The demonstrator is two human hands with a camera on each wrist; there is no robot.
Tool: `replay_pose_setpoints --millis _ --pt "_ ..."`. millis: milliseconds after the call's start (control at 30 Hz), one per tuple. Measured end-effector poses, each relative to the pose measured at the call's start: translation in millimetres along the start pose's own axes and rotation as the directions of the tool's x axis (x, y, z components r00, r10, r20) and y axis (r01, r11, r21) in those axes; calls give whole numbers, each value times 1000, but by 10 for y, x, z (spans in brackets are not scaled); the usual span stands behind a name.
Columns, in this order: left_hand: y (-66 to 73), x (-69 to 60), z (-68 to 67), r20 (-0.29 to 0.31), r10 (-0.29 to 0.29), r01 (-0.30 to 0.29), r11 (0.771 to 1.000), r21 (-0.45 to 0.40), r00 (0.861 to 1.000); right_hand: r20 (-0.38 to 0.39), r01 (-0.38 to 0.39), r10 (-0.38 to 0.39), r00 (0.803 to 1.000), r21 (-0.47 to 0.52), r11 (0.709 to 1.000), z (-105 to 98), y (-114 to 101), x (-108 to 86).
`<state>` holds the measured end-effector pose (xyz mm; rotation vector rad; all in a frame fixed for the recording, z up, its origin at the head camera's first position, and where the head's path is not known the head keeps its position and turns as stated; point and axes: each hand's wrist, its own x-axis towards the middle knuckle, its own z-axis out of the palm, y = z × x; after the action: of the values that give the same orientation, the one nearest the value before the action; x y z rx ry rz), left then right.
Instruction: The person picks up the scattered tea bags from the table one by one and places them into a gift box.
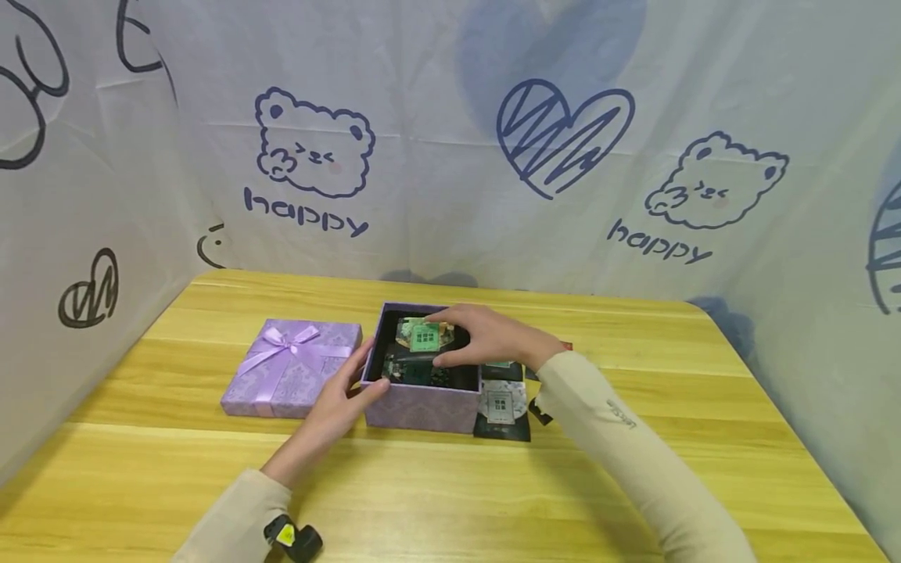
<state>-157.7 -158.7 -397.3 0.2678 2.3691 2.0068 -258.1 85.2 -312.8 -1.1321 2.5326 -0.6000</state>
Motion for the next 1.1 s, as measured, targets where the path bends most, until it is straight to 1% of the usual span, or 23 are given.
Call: replay_pose_setpoints --millis 100,233,333,467,667,933,1100 --pt "-5 1 2 1 3 -3 1000 -5 1000 14 5 -4 1000 -6 1000 16 -8 24" --pt "-10 -1 6 3 10 -10 1000 -9 1000 33 17 -15 999 -38 999 50 -8 57" --pt "-11 -1 5 5 10 -10 1000 -12 1000 46 9 -6 999 -67 998 76 -2 72" --pt "-11 -1 3 4 9 -9 1000 -18 1000 50 -7 11 999 -77 997 98 -7 76" --pt "-9 -8 -3 -1 2 -2 1000 -19 1000 51 -8 12 999 -87 996 135 -21 93" --pt "-9 -12 -5 5 8 -8 1000 -7 1000 18 -4 7 1000 -162 987 188 -19 77" --pt "-6 -2 -2 5 24 -24 1000 -10 1000 -5 5 -6 1000 -145 989 183 -15 49"
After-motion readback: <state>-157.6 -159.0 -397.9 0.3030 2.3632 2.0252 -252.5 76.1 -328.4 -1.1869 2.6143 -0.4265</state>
